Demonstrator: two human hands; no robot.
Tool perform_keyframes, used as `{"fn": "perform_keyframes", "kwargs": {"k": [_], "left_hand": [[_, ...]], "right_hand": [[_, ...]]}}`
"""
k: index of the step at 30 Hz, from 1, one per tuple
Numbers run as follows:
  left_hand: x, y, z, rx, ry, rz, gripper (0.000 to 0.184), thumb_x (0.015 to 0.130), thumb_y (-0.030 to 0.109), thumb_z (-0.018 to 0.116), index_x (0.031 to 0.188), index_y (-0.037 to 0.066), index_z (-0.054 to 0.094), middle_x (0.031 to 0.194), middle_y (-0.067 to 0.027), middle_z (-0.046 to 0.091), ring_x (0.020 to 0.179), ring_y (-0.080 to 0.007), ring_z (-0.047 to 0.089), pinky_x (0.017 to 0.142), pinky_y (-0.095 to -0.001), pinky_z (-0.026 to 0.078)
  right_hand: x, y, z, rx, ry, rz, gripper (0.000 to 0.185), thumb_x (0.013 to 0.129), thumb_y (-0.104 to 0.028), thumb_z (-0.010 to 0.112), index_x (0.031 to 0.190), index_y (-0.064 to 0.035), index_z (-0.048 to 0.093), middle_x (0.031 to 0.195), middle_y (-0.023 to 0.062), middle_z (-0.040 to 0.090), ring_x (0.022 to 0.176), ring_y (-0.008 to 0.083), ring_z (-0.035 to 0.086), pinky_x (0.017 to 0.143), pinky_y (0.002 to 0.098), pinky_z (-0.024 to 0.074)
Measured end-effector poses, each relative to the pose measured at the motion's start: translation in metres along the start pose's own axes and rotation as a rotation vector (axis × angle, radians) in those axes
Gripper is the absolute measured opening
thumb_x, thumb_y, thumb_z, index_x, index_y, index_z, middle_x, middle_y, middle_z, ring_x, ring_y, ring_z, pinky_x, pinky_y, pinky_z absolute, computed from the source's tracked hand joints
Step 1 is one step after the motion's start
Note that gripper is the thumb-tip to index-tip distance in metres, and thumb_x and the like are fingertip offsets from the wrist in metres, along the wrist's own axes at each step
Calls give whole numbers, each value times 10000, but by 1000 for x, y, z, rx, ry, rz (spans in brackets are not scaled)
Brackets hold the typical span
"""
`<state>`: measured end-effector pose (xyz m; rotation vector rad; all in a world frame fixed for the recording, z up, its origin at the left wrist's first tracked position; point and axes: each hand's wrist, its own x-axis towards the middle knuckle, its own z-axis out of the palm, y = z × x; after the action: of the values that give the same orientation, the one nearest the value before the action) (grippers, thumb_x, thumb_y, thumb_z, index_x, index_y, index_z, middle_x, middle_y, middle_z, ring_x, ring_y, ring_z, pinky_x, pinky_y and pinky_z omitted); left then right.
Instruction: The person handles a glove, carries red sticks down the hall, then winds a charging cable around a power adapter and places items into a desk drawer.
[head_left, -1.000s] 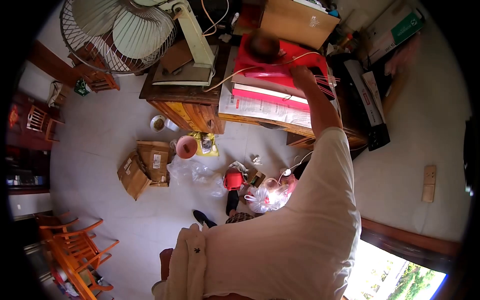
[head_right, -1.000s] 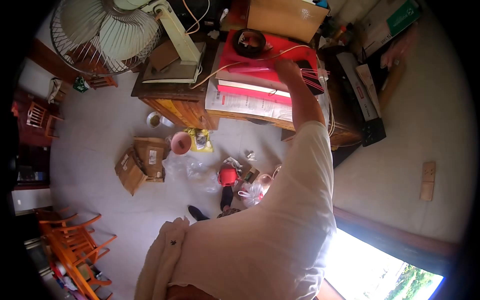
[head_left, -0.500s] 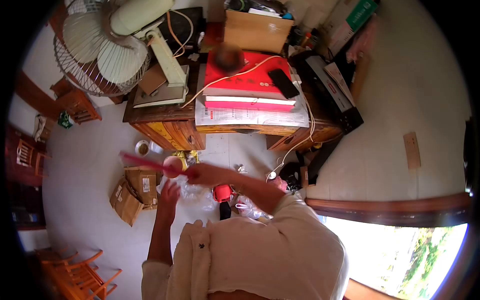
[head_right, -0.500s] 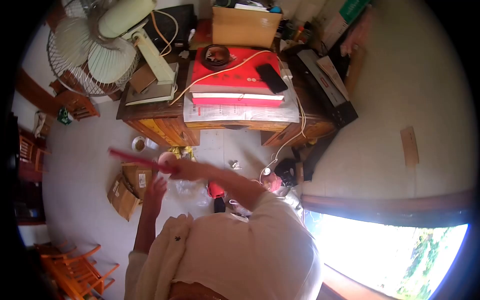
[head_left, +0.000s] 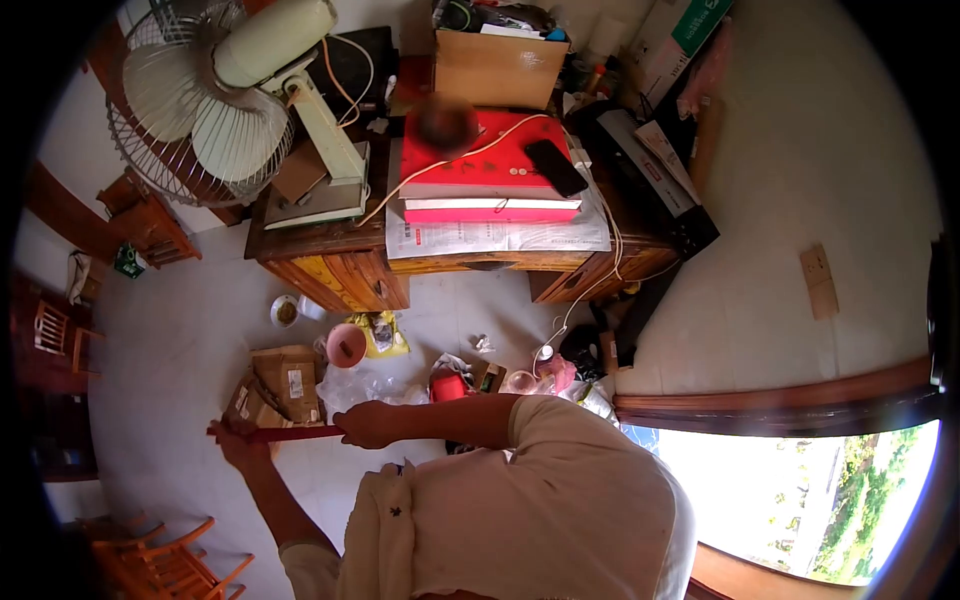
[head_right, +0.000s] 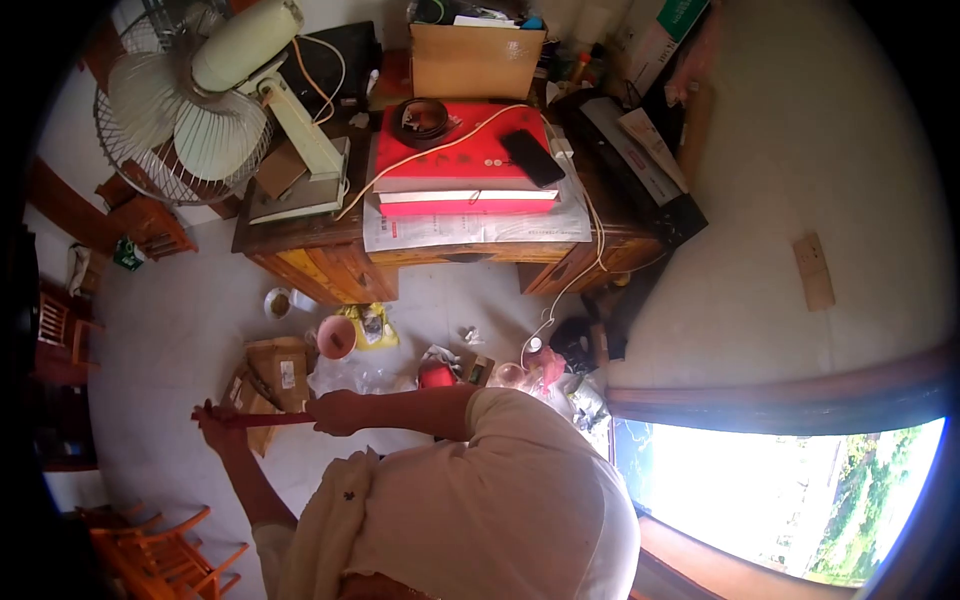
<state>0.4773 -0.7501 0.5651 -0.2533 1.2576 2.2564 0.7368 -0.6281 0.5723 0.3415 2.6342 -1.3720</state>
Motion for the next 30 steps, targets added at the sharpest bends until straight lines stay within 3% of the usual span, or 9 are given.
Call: {"fn": "perform_keyframes", "kwargs": {"k": [7, 11, 12, 14, 18, 20, 24, 27, 30], "left_hand": [[5, 65, -87, 22, 116, 231, 176, 854, 219, 548, 969, 112, 468, 629, -16, 448, 480, -104, 410, 414, -206, 380], [-3, 92, -136, 139, 244, 541, 455, 815, 75, 526, 1239, 114, 366, 821, -99, 568, 562, -160, 494, 454, -252, 449], [8, 99, -181, 68, 44, 526, 426, 818, 83, 514, 1223, 123, 389, 841, -95, 577, 582, -162, 510, 486, -258, 457], [-16, 114, -183, 253, 216, 616, 188, 855, 121, 493, 1031, 57, 512, 730, -57, 552, 566, -125, 502, 496, -243, 445], [-26, 146, -237, 181, 490, 390, 231, 853, 204, 533, 720, 16, 525, 534, -70, 499, 457, -154, 499, 427, -279, 429], [-30, 160, -285, 98, 500, 269, 237, 857, 220, 538, 790, -5, 502, 609, -106, 533, 500, -187, 534, 454, -297, 466], [-66, 202, -366, -227, 627, 344, 325, 862, 295, 539, 909, -13, 447, 766, -154, 562, 570, -233, 565, 496, -335, 498], [-72, 229, -425, -435, 520, 343, 386, 862, 370, 519, 935, 0, 436, 794, -163, 557, 599, -249, 566, 541, -364, 503], [-84, 251, -413, -485, 335, 246, 341, 884, 355, 479, 895, 15, 445, 732, -132, 546, 588, -244, 544, 557, -365, 478]], "right_hand": [[15, -31, 51, 157, -169, -76, 388, 871, -351, 441, 944, 20, 524, 870, 228, 573, 857, 382, 542, 759, 435, 413], [39, -52, 85, 205, -222, -159, 433, 870, -389, 426, 923, 18, 564, 911, 222, 570, 872, 384, 533, 774, 423, 407], [42, -64, 89, 225, -306, -58, 435, 868, -402, 448, 920, 17, 554, 851, 208, 585, 800, 314, 559, 726, 399, 425], [55, -78, 112, 152, -303, -43, 434, 865, -413, 459, 884, 10, 552, 803, 179, 583, 741, 279, 554, 676, 387, 425], [101, -110, 161, 114, -367, -12, 376, 811, -368, 579, 921, -9, 555, 708, 68, 550, 653, 156, 508, 588, 311, 412], [124, -156, 183, 173, -515, 141, 361, 792, -335, 613, 944, -13, 554, 680, 37, 528, 614, 127, 484, 550, 282, 399], [170, -196, 274, 130, -532, -180, 308, 812, -317, 595, 903, -25, 566, 654, 18, 510, 563, 106, 448, 504, 265, 375], [203, -285, 309, 323, -799, 174, 289, 856, -311, 533, 934, -33, 551, 621, 10, 477, 496, 76, 398, 429, 233, 324], [240, -334, 333, 681, -1019, 260, 280, 891, -298, 472, 988, -40, 521, 593, -3, 441, 436, 55, 348, 367, 200, 254]]}}
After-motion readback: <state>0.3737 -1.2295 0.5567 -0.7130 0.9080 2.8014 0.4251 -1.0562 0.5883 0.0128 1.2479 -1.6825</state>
